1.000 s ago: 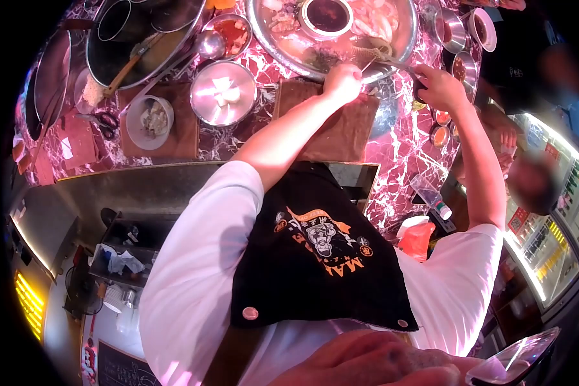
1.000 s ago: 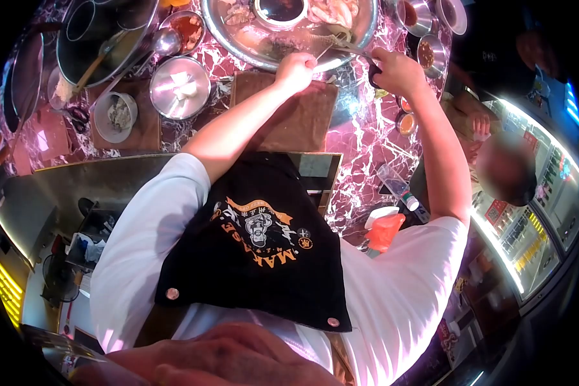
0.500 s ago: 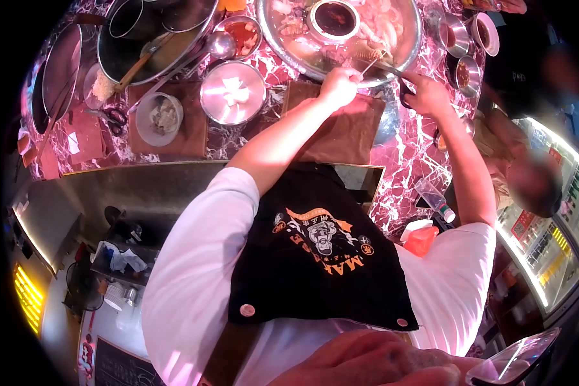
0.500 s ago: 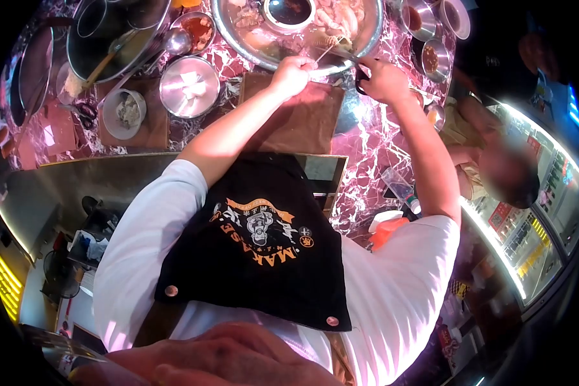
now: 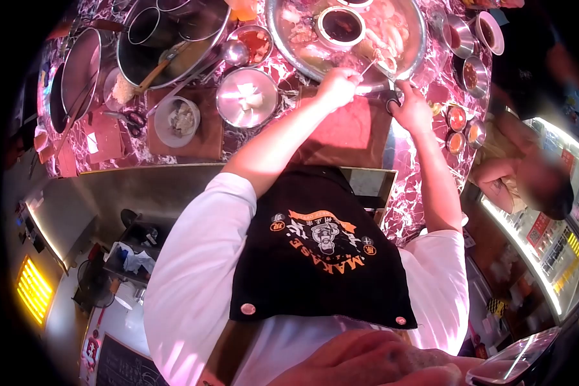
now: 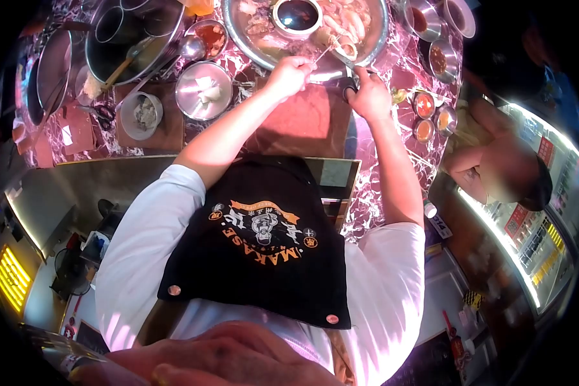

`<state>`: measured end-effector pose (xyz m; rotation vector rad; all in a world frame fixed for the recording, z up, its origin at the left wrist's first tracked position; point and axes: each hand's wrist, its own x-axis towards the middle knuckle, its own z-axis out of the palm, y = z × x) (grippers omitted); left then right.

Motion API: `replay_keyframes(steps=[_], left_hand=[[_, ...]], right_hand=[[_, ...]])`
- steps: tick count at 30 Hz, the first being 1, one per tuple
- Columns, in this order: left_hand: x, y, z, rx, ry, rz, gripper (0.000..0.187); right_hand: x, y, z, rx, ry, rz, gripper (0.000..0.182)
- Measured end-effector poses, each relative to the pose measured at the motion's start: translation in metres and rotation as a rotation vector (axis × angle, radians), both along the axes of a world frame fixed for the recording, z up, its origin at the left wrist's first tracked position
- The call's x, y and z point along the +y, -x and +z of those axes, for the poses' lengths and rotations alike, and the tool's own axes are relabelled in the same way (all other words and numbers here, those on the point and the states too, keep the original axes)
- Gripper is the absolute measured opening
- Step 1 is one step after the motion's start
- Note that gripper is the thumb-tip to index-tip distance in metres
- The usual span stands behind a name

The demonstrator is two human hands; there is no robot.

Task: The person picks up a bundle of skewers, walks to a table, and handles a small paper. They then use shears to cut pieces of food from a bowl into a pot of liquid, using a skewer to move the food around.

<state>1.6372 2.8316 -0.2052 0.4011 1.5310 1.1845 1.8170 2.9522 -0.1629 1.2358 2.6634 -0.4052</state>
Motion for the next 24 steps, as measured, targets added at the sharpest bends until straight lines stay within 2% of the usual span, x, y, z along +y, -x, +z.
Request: replay_keyframes(steps=[3, 8, 11, 13, 18, 21, 22, 24], left_hand=[[-0.002, 0.004, 0.001, 0.008, -0.021, -0.013, 0.018], [-0.006, 0.015, 0.005, 0.067, -0.026, -0.041, 0.018], [-0.012, 0.023, 0.016, 0.083, -0.018, -0.057, 0.019], [-0.016, 0.026, 0.019, 0.267, -0.048, -0.129, 0.022], [-0.024, 0.032, 0.014, 0.377, -0.063, -0.234, 0.025], [-0.033, 0.033, 0.011, 0.427, -0.102, -0.231, 0.026], [-0.038, 0.035, 0.009, 0.404, -0.141, -0.222, 0.026], [-0.050, 0.044, 0.007, 0.382, -0.192, -0.207, 0.025]], right_hand=[[-0.005, -0.011, -0.017, 0.080, 0.069, -0.027, 0.050], [-0.009, -0.048, -0.001, 0.146, 0.167, -0.048, 0.049], [-0.024, -0.034, 0.011, 0.137, 0.089, -0.102, 0.049], [-0.029, -0.019, 0.001, 0.149, -0.089, 0.007, 0.050], [-0.024, -0.021, -0.036, 0.170, -0.050, 0.000, 0.058], [-0.025, -0.048, -0.027, 0.141, 0.025, -0.049, 0.055], [-0.030, -0.054, -0.017, 0.257, 0.016, -0.020, 0.053], [-0.040, -0.065, 0.009, 0.234, -0.007, -0.020, 0.055]])
